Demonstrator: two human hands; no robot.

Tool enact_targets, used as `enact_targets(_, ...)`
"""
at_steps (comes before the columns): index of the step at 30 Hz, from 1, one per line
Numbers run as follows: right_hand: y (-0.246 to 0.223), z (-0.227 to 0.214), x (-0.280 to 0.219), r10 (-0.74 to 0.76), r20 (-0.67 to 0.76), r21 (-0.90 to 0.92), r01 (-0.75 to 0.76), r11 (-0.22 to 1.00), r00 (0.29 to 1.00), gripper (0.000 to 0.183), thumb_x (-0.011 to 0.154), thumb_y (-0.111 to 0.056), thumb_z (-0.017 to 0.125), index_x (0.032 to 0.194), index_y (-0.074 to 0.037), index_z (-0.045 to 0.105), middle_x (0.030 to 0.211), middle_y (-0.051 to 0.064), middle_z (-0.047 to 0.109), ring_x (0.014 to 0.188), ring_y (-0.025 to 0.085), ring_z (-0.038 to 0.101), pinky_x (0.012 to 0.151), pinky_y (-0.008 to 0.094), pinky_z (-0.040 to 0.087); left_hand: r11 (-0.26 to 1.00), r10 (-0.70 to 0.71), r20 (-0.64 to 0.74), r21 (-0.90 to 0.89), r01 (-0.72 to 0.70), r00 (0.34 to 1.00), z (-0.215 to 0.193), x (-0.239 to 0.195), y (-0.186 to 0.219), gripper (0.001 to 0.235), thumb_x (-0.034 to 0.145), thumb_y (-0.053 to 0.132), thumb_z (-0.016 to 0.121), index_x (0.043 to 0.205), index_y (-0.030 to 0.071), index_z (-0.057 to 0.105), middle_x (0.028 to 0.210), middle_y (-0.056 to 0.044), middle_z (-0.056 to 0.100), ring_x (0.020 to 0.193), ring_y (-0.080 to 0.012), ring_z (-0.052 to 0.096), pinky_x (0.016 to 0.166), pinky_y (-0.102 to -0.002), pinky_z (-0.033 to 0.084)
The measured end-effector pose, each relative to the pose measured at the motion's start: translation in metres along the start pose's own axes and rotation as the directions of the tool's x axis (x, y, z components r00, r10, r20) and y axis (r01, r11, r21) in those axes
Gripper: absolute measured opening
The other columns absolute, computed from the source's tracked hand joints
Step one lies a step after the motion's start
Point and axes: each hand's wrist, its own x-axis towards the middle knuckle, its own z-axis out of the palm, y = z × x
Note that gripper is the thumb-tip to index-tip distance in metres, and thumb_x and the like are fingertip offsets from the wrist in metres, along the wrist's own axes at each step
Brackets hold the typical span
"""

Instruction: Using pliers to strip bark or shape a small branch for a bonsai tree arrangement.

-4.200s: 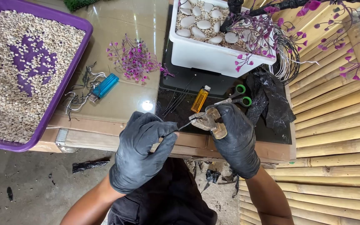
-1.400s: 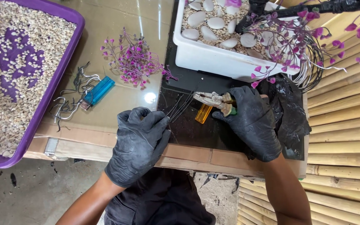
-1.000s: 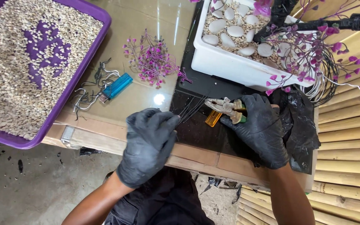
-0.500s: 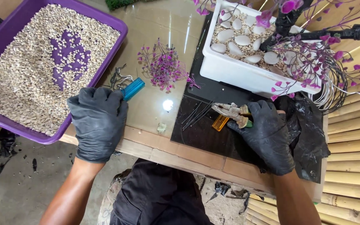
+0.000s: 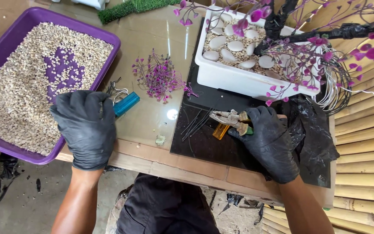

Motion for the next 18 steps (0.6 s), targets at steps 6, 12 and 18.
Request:
enact_targets(6, 0.0, -0.004, -0.005, -0.116, -0.129, -0.232, 0.083, 0.969, 0.985, 0.049, 0.093, -0.054, 0.073, 0.113, -0.011, 0.064, 0.099, 0.007, 0.064, 0.089, 0.029, 0.061, 0.077, 0.045, 0.05, 0.784, -0.212, -0.081, -0.609, 0.12, 0.974, -0.029, 0.026, 0.043, 0.011, 0.102, -0.01, 0.065, 0.104, -0.001, 0.06, 0.099, -0.014, 0.063, 0.091, -0.0298, 0.053, 0.081, -0.043, 0.045)
enact_targets(12, -0.007, -0.015, -0.007, -0.12, -0.248, -0.087, 0.101, 0.991, 0.961, 0.02, 0.095, -0.013, 0.067, 0.114, -0.01, 0.066, 0.105, 0.009, 0.066, 0.097, 0.032, 0.062, 0.086, 0.047, 0.051, 0.097, -0.557, 0.188, -0.953, 0.288, 0.809, -0.032, 0.024, 0.121, 0.01, 0.105, 0.012, 0.063, 0.096, 0.012, 0.061, 0.09, -0.005, 0.064, 0.089, -0.02, 0.061, 0.09, -0.036, 0.051)
enact_targets(18, -0.004, -0.011, -0.007, -0.088, -0.322, -0.193, 0.026, 0.981, 0.943, 0.028, 0.092, -0.029, 0.07, 0.116, -0.016, 0.072, 0.106, 0.005, 0.07, 0.105, 0.034, 0.064, 0.074, 0.052, 0.053, -0.147, -0.439, 0.373, -0.927, 0.344, 0.818, -0.038, -0.01, 0.167, 0.017, 0.091, -0.006, 0.056, 0.091, 0.011, 0.061, 0.089, -0.002, 0.06, 0.08, -0.0136, 0.056, 0.073, -0.026, 0.048)
